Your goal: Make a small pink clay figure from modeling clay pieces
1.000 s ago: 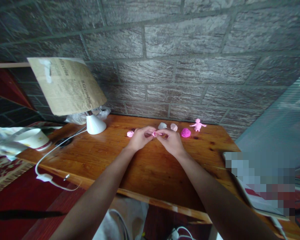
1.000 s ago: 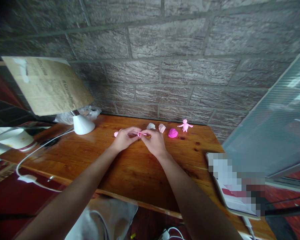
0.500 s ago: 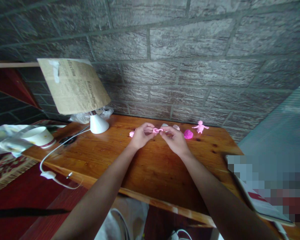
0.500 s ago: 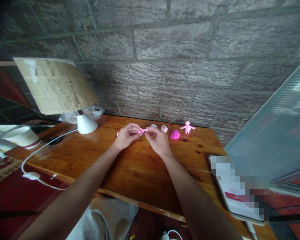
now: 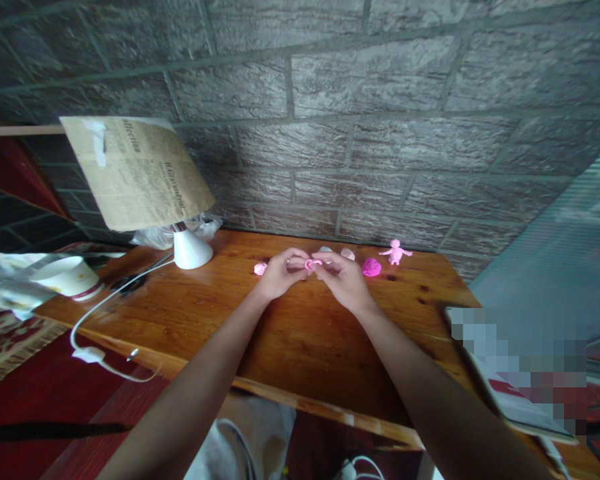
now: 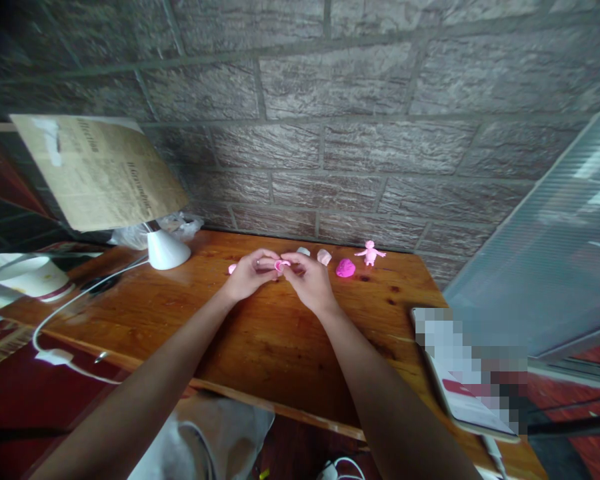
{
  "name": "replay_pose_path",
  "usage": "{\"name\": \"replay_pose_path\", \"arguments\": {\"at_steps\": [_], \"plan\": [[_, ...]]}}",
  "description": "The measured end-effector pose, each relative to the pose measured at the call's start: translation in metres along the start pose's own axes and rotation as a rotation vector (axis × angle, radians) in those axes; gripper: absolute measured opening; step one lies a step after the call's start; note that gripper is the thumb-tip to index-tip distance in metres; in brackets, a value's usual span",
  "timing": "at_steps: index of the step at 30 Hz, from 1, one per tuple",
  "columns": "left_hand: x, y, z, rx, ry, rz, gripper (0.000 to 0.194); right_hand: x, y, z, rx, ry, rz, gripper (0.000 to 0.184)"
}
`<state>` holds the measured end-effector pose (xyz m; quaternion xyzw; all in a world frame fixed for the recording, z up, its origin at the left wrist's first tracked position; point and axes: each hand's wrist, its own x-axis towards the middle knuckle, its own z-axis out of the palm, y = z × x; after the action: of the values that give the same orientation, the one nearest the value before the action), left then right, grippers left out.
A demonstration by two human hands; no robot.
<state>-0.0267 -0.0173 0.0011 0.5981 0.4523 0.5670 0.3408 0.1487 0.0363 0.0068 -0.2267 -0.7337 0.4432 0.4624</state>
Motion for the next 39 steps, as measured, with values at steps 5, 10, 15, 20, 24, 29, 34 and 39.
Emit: {"name": "replay_pose_path", "arguments": {"at_steps": [5,10,15,20,24,29,34,39], "plan": [[0.0006,-0.0008,0.0009,-0.074,-0.010,-0.020,0.043,0.0006,-0.0007,-0.0008,0.005,0.025,0.016,0.028],[0.0005,-0.0024,0.0006,-0.051,-0.008,-0.001,0.042,0.0012,0.0002,0.0002,0.017,0.055,-0.009,0.027],[0.0000,-0.0030,0.0014,-0.008,0.013,0.002,0.039,0.0013,0.0011,0.0001,0.007,0.083,-0.011,0.024],[-0.0005,-0.0014,0.0020,0.012,-0.003,-0.002,0.038,0.0018,0.0039,-0.0006,-0.002,0.109,0.011,0.024],[-0.0006,-0.0010,0.0019,0.024,-0.004,0.000,0.038,0.0020,0.0055,-0.0010,-0.017,0.112,0.022,0.025],[-0.0007,-0.0016,0.0024,0.038,-0.011,-0.003,0.037,0.0019,0.0061,-0.0015,-0.022,0.096,0.039,0.025],[-0.0002,-0.0016,0.0031,0.025,-0.009,0.012,0.037,0.0020,0.0049,-0.0018,-0.017,0.099,0.049,0.028],[-0.0002,0.0013,0.0005,-0.060,0.006,-0.047,0.042,0.0014,0.0015,-0.0012,-0.010,0.141,0.074,0.034]]}}
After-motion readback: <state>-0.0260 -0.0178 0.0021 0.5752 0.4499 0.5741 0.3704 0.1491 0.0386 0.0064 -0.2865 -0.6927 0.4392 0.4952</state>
